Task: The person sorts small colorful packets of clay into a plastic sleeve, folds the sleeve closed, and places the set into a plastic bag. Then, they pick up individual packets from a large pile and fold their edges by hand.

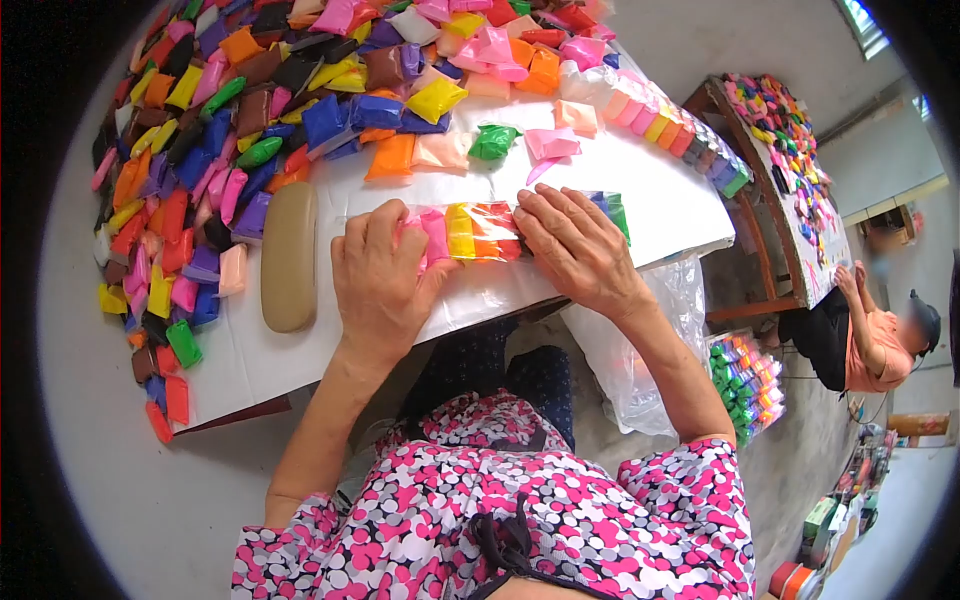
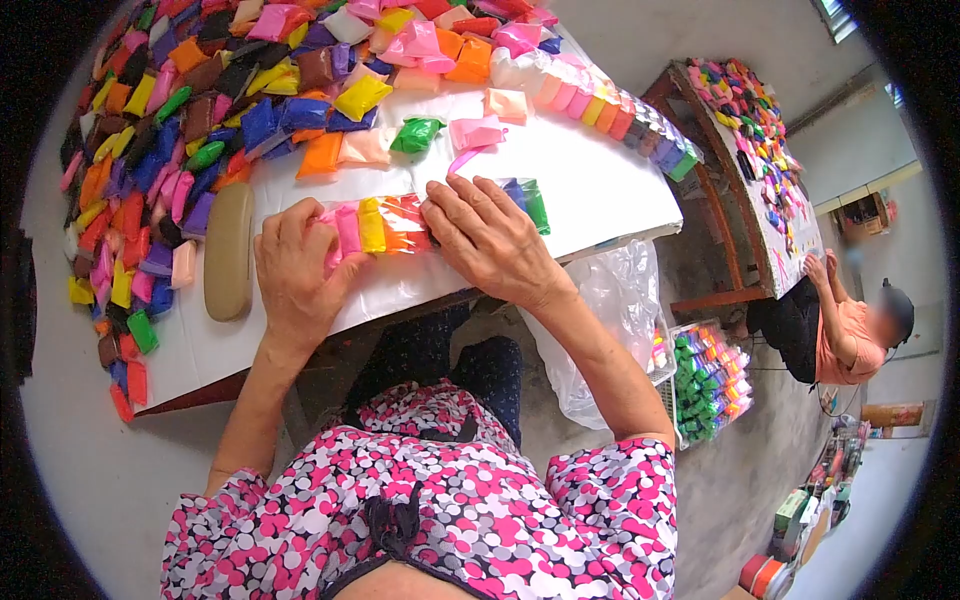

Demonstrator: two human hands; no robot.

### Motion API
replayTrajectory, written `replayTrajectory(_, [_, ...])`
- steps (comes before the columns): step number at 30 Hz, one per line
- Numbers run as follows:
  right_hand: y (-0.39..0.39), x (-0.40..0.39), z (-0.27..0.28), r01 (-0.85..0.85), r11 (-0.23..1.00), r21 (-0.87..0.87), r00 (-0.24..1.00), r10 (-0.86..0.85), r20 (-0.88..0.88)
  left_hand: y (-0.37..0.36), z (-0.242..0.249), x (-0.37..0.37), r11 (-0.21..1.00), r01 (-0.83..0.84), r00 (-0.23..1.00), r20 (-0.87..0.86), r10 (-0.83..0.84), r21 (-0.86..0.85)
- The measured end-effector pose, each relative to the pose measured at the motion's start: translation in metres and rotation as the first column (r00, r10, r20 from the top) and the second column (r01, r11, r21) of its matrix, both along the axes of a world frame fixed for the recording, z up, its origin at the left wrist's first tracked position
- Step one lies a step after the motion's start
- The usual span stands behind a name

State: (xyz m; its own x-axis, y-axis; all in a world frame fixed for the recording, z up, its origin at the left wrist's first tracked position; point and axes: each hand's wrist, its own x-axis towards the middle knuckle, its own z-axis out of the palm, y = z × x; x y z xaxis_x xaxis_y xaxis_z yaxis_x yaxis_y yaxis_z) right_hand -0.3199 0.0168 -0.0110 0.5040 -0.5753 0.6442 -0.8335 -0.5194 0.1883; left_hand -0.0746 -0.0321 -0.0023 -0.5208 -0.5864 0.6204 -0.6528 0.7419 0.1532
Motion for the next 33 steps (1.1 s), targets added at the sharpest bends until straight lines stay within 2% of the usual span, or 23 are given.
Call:
replayTrajectory(4, [0.006,-0.001,0.000,-0.008,1.000,-0.001,1.000,0.008,-0.028,-0.003,0.009,0.002,0.994,0.016,0.999,0.028,-0.020,0.112])
replayTrajectory(7, [0.007,0.000,-0.002,0.002,1.000,-0.010,1.000,-0.002,-0.031,0.010,0.030,-0.006,0.987,-0.112,0.973,0.215,0.086,0.112])
replayTrajectory(10, [0.004,0.001,-0.005,-0.002,0.999,-0.046,1.000,0.001,-0.024,0.011,0.038,-0.027,0.984,0.129,0.967,0.233,-0.099,-0.119])
replayTrajectory(11, [0.005,0.001,-0.006,-0.002,0.998,-0.059,1.000,0.001,-0.022,0.009,0.042,-0.037,0.970,0.243,0.939,0.246,-0.241,0.020])
replayTrajectory(14, [0.008,0.002,-0.007,0.009,1.000,-0.025,1.000,-0.009,-0.018,-0.019,0.008,-0.061,0.910,0.396,0.887,0.207,-0.413,0.121])
replayTrajectory(15, [0.010,0.002,-0.004,0.019,0.999,-0.027,0.999,-0.020,-0.041,-0.026,-0.002,-0.064,0.934,0.356,0.890,0.297,-0.345,0.018])
replayTrajectory(18, [0.020,0.001,0.007,0.009,1.000,-0.024,0.998,-0.011,-0.061,-0.024,0.002,-0.061,0.921,0.390,0.882,0.292,-0.369,-0.013])
replayTrajectory(22, [0.047,-0.030,0.025,0.029,0.997,-0.067,0.972,-0.012,0.234,-0.018,0.004,-0.063,0.921,0.386,0.879,0.286,-0.382,0.046])
replayTrajectory(24, [0.060,-0.039,0.034,0.207,0.978,-0.017,0.889,-0.181,0.422,-0.018,0.003,-0.063,0.929,0.371,0.878,0.323,-0.354,0.010])
replayTrajectory(25, [0.058,-0.040,0.037,0.301,0.953,-0.022,0.876,-0.268,0.401,-0.017,0.002,-0.063,0.925,0.379,0.879,0.302,-0.370,0.031])
replayTrajectory(28, [0.051,-0.042,0.033,0.363,0.924,0.118,0.855,-0.381,0.352,-0.018,0.004,-0.061,0.914,0.400,0.877,0.261,-0.403,0.065])
replayTrajectory(33, [0.041,-0.042,0.021,0.358,0.933,0.028,0.873,-0.345,0.344,-0.018,0.004,-0.061,0.909,0.412,0.878,0.242,-0.413,0.057])
